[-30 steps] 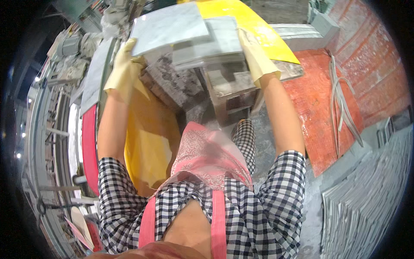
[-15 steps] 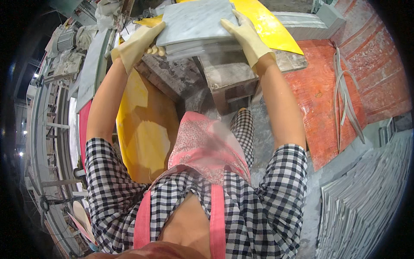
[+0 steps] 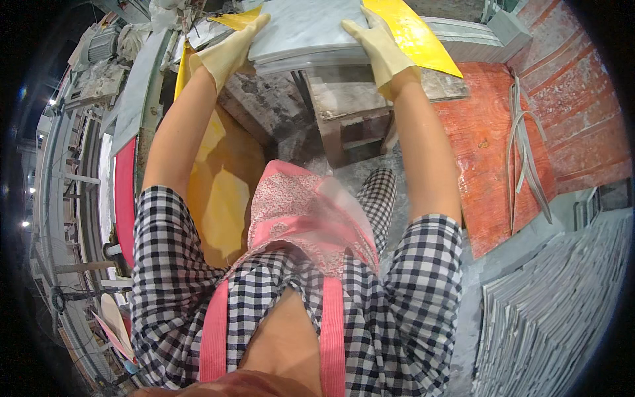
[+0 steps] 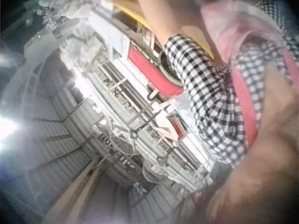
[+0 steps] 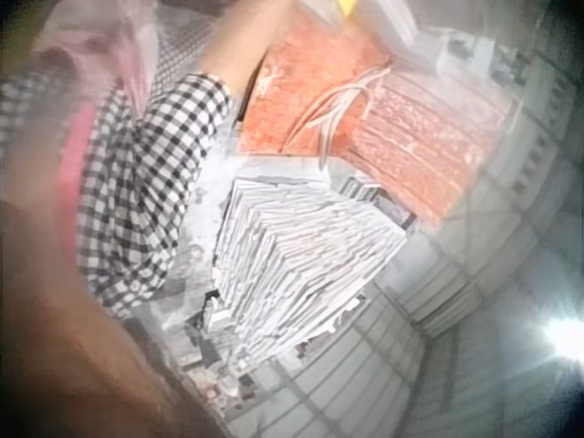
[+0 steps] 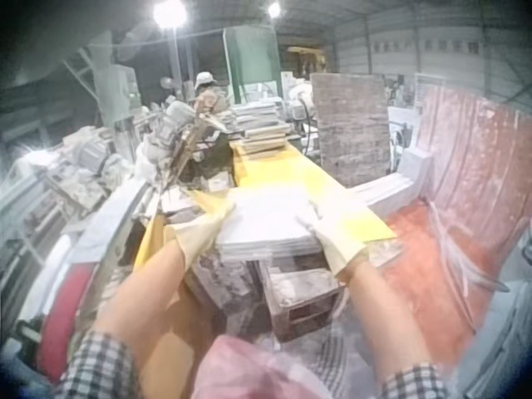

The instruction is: The person repeatedly picks up rectangular tiles from a conveyor and stacks them on a yellow tray. They handle the tiles one at a time, aligning each piece before placing it on the growing stack. The person wears gloves and a checkered shirt with a pink apron.

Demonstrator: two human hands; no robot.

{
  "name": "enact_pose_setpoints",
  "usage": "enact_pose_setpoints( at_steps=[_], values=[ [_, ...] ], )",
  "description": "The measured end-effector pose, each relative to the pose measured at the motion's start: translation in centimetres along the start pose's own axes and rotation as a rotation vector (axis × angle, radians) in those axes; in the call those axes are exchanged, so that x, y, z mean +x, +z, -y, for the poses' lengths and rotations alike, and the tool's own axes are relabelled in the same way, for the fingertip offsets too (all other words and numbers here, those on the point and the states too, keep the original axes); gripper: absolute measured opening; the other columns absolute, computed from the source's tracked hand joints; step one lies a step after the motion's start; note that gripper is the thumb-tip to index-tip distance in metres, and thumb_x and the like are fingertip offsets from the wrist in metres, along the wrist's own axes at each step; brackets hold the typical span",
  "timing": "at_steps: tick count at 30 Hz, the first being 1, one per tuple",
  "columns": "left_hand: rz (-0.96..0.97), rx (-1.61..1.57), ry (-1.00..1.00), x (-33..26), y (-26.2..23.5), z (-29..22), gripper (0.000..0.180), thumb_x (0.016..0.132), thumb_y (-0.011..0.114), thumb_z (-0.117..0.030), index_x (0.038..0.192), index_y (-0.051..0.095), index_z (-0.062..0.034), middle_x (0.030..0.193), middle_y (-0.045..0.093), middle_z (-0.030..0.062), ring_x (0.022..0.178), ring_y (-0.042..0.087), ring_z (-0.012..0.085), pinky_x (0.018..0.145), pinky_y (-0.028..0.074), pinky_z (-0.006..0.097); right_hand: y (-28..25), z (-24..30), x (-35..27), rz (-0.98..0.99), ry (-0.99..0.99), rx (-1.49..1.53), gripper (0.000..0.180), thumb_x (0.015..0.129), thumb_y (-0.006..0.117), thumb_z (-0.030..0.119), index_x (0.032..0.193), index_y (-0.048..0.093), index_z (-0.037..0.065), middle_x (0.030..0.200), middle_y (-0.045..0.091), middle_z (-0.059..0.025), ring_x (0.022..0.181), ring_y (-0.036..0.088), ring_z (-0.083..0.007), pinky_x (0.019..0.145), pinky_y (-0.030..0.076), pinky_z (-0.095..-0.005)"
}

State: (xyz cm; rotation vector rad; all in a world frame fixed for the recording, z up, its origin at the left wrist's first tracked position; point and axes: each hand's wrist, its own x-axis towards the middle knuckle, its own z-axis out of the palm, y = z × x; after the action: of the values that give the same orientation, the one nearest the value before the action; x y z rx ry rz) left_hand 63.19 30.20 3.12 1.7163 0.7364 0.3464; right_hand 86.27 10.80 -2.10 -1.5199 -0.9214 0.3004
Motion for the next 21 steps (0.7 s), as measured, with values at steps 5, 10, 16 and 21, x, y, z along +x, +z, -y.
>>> enact_pose_setpoints(
  at_steps=[5, 10, 16, 21],
  values=[
    [0.171, -0.194, -0.091, 0.7, 1.5, -2.0, 0.080, 0.090, 0.068, -0.062, 0.150, 0.048, -0.0132, 0.139, 0.063, 0.0077, 0.126, 0.062, 0.0241, 0.099, 0.052, 0.049, 1.5, 0.5, 0.1, -0.165, 0.071, 0.021, 0.089, 0.084, 0.082, 0.034, 0.153, 0.041, -0.005, 0.153, 0.045, -0.0292, 0.144, 0.045, -0.0304, 0.116, 0.037, -0.0394],
    [0.142, -0.276, -0.291, -1.4, 1.7, -3.4, 0.073, 0.098, 0.063, -0.052, 0.153, 0.044, -0.0065, 0.143, 0.060, 0.0127, 0.126, 0.062, 0.0231, 0.102, 0.053, 0.038, 2.2, 3.5, -4.0, -0.199, 0.065, -0.133, 0.083, 0.087, 0.076, 0.035, 0.150, 0.043, -0.008, 0.148, 0.050, -0.0302, 0.138, 0.050, -0.0341, 0.111, 0.042, -0.0400],
    [0.206, -0.380, -0.303, -3.9, -1.9, -1.3, 0.077, 0.100, 0.061, -0.050, 0.157, 0.036, -0.0038, 0.151, 0.053, 0.0136, 0.133, 0.057, 0.0235, 0.112, 0.045, 0.037, 6.7, 4.9, -7.2, -0.156, 0.005, -0.187, 0.080, 0.091, 0.071, 0.032, 0.153, 0.037, -0.006, 0.156, 0.041, -0.0292, 0.147, 0.039, -0.0382, 0.122, 0.030, -0.0402],
    [0.157, -0.337, -0.360, -3.5, -3.6, 1.6, 0.074, 0.103, 0.057, -0.048, 0.156, 0.035, -0.0015, 0.154, 0.049, 0.0144, 0.136, 0.054, 0.0229, 0.115, 0.042, 0.037, 7.4, 4.9, -6.9, 0.036, 0.217, -0.055, 0.083, 0.088, 0.075, 0.028, 0.154, 0.037, -0.003, 0.157, 0.042, -0.0253, 0.148, 0.040, -0.0356, 0.121, 0.032, -0.0411]
  ],
)
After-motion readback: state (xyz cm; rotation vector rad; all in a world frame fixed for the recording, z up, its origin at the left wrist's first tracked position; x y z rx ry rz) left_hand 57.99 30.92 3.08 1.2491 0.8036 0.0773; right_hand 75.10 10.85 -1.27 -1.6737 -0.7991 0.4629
